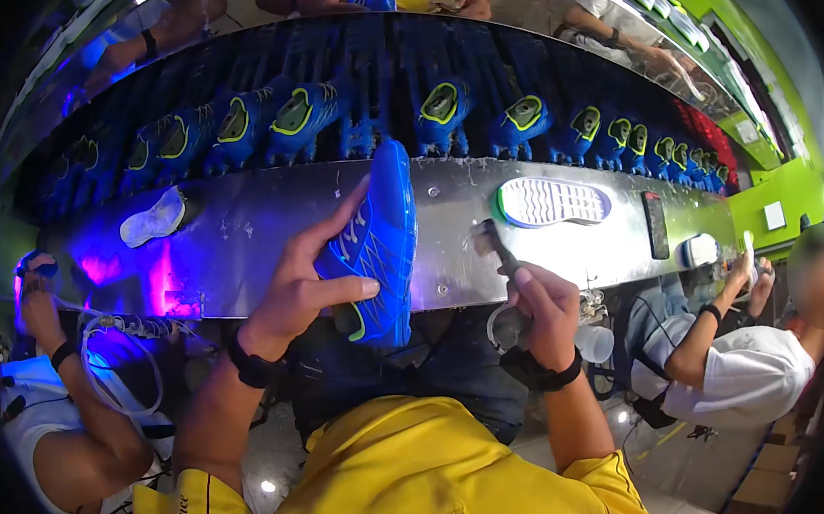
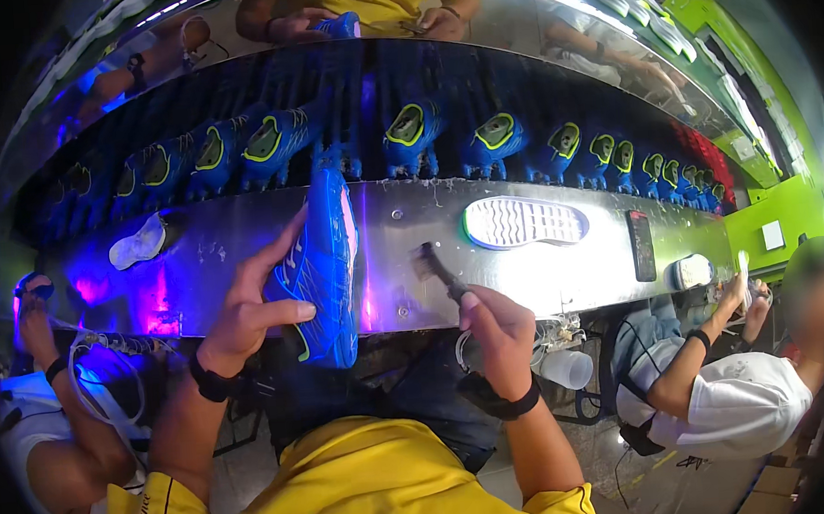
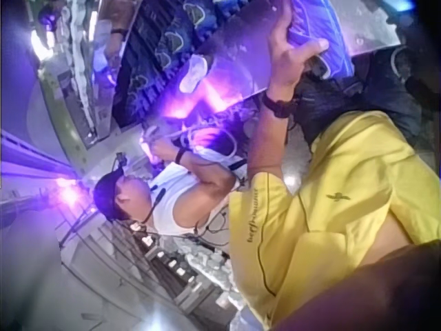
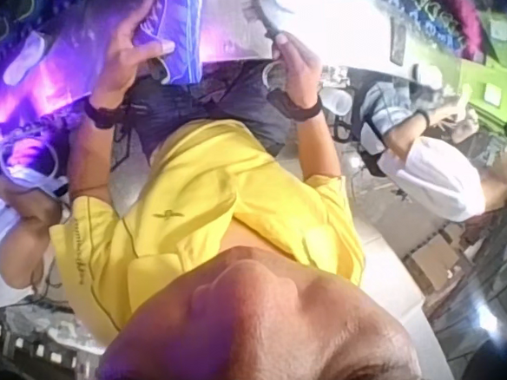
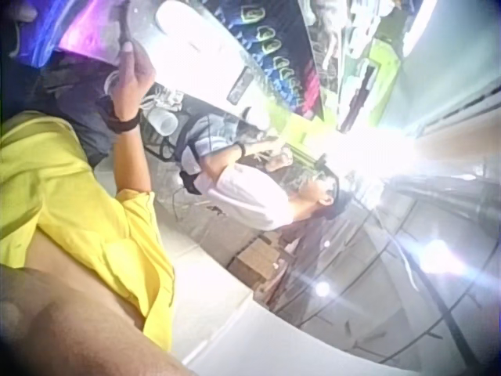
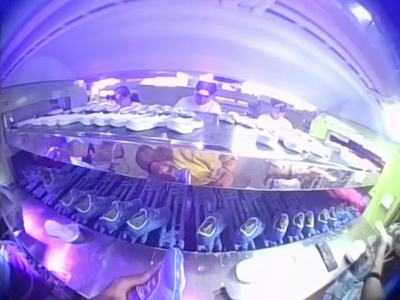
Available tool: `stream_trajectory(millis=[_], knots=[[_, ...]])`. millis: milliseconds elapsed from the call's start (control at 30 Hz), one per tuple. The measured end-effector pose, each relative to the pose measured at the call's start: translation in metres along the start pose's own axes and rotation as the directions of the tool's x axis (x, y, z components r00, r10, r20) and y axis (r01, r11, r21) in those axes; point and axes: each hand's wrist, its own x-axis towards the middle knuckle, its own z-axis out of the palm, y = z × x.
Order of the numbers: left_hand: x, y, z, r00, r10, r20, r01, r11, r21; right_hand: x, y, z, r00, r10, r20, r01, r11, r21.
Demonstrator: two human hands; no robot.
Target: The recorder applies glue to the side of a blue shoe upper using a brush at a factory workbench.
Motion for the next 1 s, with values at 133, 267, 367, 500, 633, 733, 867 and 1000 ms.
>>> stream_trajectory(millis=[133,267,367,500,633,733,867,1000], knots=[[0.017,0.003,-0.004,1.0,-0.005,-0.026,0.007,0.997,0.079,0.012,0.004,-0.008,0.996,0.077,-0.05,-0.073,0.994,0.084],[0.045,0.001,-0.014,0.985,-0.12,-0.12,0.119,0.993,-0.018,0.016,0.006,-0.016,0.971,0.198,-0.132,-0.164,0.96,0.229],[0.081,0.003,-0.031,0.948,-0.258,-0.188,0.257,0.966,-0.03,0.017,0.005,-0.024,0.952,0.23,-0.201,-0.168,0.944,0.283],[0.156,-0.005,-0.06,0.912,-0.139,-0.385,0.298,0.87,0.392,0.013,0.004,-0.035,0.951,0.184,-0.25,-0.131,0.968,0.212],[0.238,0.008,-0.047,0.911,0.131,-0.391,0.292,0.465,0.836,0.009,0.006,-0.038,0.943,0.155,-0.294,-0.092,0.972,0.217],[0.287,-0.032,-0.067,0.933,0.27,-0.238,0.178,0.229,0.957,0.006,0.005,-0.035,0.939,0.132,-0.319,-0.088,0.985,0.148],[0.307,-0.064,-0.067,0.964,0.241,-0.113,0.101,0.06,0.993,0.001,0.01,-0.034,0.94,0.123,-0.317,-0.065,0.98,0.187],[0.306,-0.056,-0.064,0.954,0.24,-0.181,0.166,0.084,0.983,-0.004,0.016,-0.033,0.938,0.107,-0.33,-0.046,0.981,0.188]])
